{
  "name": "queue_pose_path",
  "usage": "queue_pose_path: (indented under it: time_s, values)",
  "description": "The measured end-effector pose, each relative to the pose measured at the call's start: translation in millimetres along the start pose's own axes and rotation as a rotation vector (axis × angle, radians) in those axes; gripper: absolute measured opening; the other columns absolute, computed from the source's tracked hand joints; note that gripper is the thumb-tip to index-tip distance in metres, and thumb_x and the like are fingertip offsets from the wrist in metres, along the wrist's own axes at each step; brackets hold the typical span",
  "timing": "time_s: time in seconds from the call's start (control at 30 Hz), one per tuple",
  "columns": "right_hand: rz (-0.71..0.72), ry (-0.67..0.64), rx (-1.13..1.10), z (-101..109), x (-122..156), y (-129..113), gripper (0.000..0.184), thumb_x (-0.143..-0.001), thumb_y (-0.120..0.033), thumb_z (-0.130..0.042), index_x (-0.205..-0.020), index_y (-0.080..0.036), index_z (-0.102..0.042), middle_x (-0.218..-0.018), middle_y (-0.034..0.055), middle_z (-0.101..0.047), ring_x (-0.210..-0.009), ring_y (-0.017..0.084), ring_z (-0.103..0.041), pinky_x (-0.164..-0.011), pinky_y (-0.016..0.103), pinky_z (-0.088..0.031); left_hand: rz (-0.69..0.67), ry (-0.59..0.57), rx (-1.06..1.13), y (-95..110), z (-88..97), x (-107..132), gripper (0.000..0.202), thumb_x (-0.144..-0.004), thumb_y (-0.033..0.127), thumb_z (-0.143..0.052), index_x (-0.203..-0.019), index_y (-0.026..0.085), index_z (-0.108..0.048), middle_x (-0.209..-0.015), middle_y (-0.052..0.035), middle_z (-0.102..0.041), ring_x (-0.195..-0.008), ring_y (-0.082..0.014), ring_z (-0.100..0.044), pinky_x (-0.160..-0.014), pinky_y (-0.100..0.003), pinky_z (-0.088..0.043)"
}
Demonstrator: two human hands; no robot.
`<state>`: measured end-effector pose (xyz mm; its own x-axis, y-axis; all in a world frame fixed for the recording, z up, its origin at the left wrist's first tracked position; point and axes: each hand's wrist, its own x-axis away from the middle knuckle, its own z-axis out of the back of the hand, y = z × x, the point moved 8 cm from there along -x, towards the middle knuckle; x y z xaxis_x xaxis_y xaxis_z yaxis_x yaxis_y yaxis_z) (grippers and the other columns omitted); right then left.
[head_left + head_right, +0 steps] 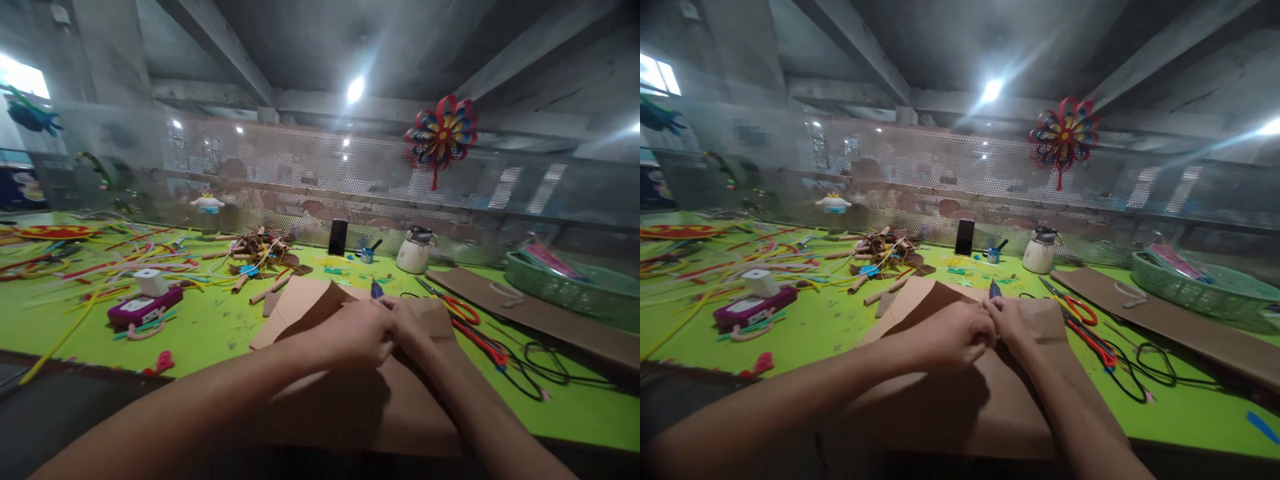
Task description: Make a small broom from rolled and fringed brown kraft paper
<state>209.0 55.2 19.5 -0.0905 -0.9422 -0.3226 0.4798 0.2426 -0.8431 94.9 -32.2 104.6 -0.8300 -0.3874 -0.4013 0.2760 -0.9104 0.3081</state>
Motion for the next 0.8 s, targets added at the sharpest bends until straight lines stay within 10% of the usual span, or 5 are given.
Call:
queue_pose_path:
  time_s: [0.23,0.8]
  values:
    - [-0.031,0.016,-0.104,0.7,2.6,1.7,0.040,-0.069,-0.053,-0.054,-0.052,-0.020,-0.041,-0.045,-0.0053,-0.037,-0.040,0.008,-0.032,-0.038,0.022,-0.023,0.731,0.335,0.394,-158.0,-25.5,29.2,0.018,-0.063,0.013,-0.045,-0.072,0.012,-0.061,-0.065,-0.0040,-0.061,-0.058,-0.0127,-0.055,-0.054,-0.022,-0.040]
    - [0.018,-0.170,-0.142,-16.7,12.6,-14.1,0.028,-0.070,-0.044,-0.061,-0.069,-0.017,-0.062,-0.063,0.0002,-0.058,-0.057,0.011,-0.047,-0.051,0.022,-0.036,0.481,0.070,0.505,-133.4,-42.0,21.9,0.044,-0.074,0.055,-0.050,-0.064,0.012,-0.057,-0.050,0.0035,-0.041,-0.046,-0.0070,-0.031,-0.045,-0.020,-0.024]
